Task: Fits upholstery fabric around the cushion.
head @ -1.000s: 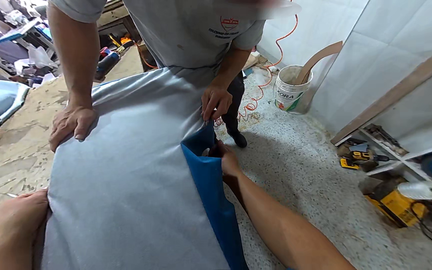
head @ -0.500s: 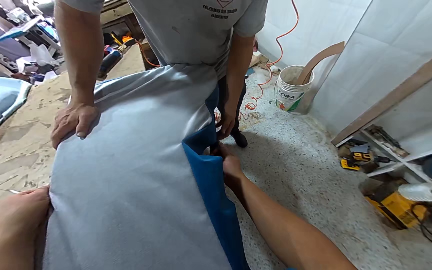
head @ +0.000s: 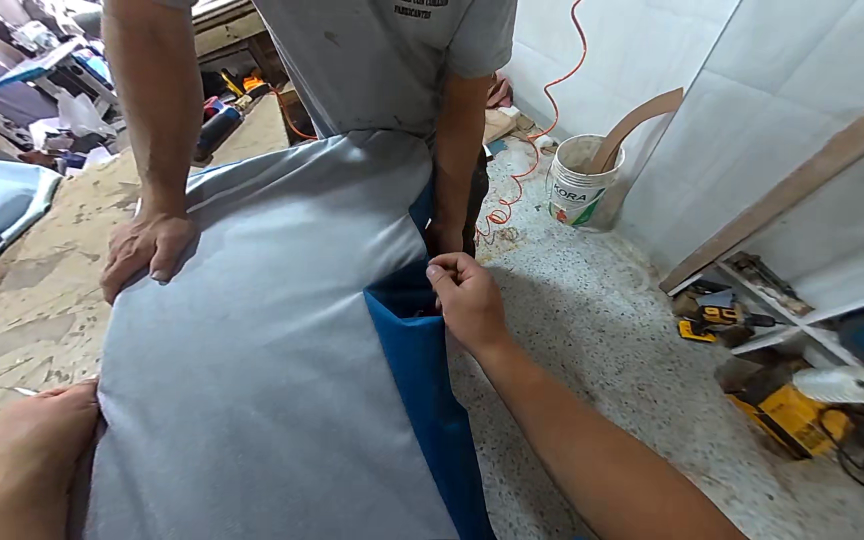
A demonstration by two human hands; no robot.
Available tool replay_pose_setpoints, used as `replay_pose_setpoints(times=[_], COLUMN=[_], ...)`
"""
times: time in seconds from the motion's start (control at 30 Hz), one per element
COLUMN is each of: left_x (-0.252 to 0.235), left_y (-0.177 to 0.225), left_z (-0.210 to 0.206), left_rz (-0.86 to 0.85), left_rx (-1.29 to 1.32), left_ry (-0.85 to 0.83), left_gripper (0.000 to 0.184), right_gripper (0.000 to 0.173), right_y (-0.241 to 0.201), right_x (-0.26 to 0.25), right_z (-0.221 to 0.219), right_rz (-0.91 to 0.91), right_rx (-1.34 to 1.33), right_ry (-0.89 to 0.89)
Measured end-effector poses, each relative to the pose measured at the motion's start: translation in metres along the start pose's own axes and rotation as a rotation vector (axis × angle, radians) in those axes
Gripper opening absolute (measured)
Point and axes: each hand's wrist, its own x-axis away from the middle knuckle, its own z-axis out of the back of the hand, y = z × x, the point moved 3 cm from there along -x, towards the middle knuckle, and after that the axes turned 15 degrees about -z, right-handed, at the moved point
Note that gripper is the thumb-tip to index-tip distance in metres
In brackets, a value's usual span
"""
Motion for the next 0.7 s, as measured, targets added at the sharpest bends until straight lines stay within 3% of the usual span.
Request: replay_pose_setpoints(times=[0.07, 0.13, 0.2, 0.27, 0.33, 0.4, 0.47, 0.57, 0.7], left_x=[0.001, 0.015, 0.063, 0.090, 0.078, 0.034, 0.018, 0.071, 0.095], left_y=[0.001, 0.012, 0.070, 0.115, 0.099, 0.034, 0.013, 0.090, 0.120], left_z=[0.002, 0.005, 0.009, 0.016, 0.013, 0.008, 0.007, 0.013, 0.023], left_rz=[-0.014, -0.085, 0.021, 0.140, 0.108, -0.099, -0.130, 0.090, 0.048], left_rx=[0.003, -0.026, -0.165, -0.242, -0.222, -0.084, -0.038, -0.200, -0.213], left_ry=[0.002, -0.009, -0.038, -0.096, -0.058, -0.001, -0.017, -0.098, -0.116], left_gripper=[0.044, 0.043, 0.037, 0.036, 0.037, 0.043, 0.044, 0.037, 0.035], right_gripper=[0.035, 0.038, 0.039, 0.042, 0.045, 0.043, 0.047, 0.047, 0.036], right_y=[0.016, 0.036, 0.057, 0.067, 0.067, 0.063, 0.066, 0.057, 0.046], right_x=[-0.018, -0.032, -0.039, -0.037, -0.030, -0.022, -0.032, -0.035, -0.033], right_z=[-0.005, -0.017, -0.029, -0.036, -0.041, -0.044, -0.052, -0.052, -0.037], right_rz=[-0.102, -0.315, -0.532, -0.637, -0.616, -0.556, -0.506, -0.528, -0.529], right_rx=[0.104, 0.147, 0.030, -0.185, -0.448, -0.643, -0.815, -0.820, -0.736], right_ry=[-0.004, -0.129, -0.269, -0.365, -0.454, -0.480, -0.520, -0.408, -0.229])
